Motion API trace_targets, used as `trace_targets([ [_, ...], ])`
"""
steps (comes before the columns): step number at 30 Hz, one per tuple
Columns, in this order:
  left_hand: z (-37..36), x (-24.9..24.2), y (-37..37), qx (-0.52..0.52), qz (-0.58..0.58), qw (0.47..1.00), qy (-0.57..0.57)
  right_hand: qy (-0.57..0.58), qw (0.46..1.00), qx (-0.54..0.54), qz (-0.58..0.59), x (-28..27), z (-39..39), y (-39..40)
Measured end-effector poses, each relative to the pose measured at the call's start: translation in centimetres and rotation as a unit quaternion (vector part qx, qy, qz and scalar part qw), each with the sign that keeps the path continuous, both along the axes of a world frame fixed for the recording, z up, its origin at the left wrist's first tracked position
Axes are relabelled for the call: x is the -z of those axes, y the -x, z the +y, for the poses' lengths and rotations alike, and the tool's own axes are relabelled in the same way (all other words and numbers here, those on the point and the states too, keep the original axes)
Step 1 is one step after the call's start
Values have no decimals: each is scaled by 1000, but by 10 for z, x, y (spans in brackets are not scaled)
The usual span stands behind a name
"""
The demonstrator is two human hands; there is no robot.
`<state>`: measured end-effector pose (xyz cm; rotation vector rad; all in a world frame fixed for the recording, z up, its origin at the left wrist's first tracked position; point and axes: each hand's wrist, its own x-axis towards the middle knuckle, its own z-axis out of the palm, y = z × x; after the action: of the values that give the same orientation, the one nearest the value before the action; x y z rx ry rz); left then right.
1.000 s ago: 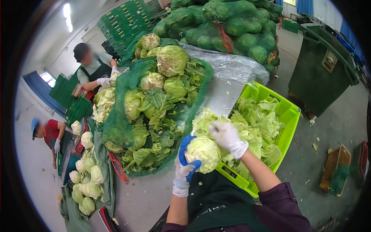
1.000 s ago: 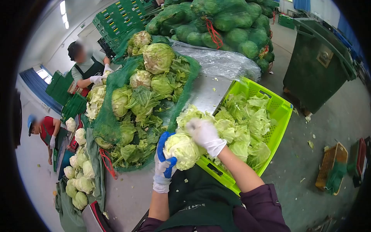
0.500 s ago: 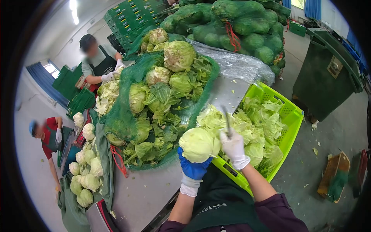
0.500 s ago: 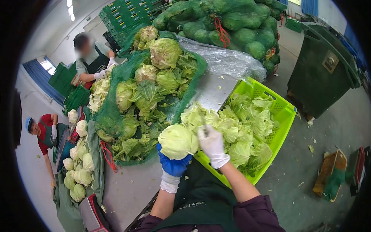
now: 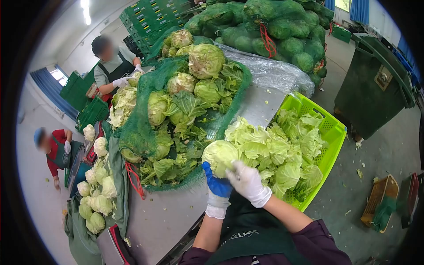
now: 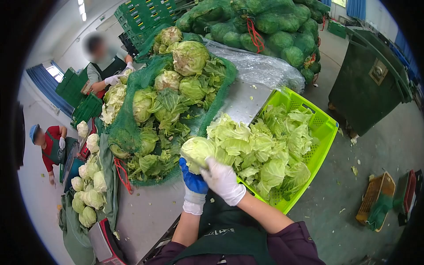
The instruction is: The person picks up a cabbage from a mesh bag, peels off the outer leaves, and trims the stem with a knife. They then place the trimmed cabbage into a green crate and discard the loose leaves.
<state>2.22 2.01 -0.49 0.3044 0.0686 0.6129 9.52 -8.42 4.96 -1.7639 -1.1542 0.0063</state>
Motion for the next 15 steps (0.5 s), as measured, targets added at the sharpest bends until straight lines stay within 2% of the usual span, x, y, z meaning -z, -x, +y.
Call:
trace_targets([
  [1,8,12,2,50,-97,994,18,-2,998,-58,-20,-3,-6,5],
  [2,5,-4,3,-6,4,1000,-27,-18,991,-131,-16,-7,-13,10],
  [3,-1,-18,4,-56,71,995,-34,-87,987,-133,-27,-9,-17,15],
  [5,-1,-27,4,-42,21,998,29,-81,997,5,10,5,-20,11],
  [6,-2,-31,6,-9,12,1000,20,-46,993,86,67,22,-18,-1],
  [7,-3,-30,7,-11,11,1000,21,-19,973,128,194,22,-17,-15],
  [10,-9,-32,0,-40,39,998,-10,-66,977,119,163,0,-15,-20],
  [11,-14,-31,-4,-37,38,999,-9,-42,983,98,151,-4,-11,-12],
  [12,-19,-29,-9,-92,95,990,-48,-18,987,77,139,-6,-6,-4],
  [13,-21,-28,-11,-149,151,973,-87,76,983,105,127,-4,-4,6],
  [15,-14,-23,-9,-168,159,965,-120,83,987,70,117,0,-4,19],
])
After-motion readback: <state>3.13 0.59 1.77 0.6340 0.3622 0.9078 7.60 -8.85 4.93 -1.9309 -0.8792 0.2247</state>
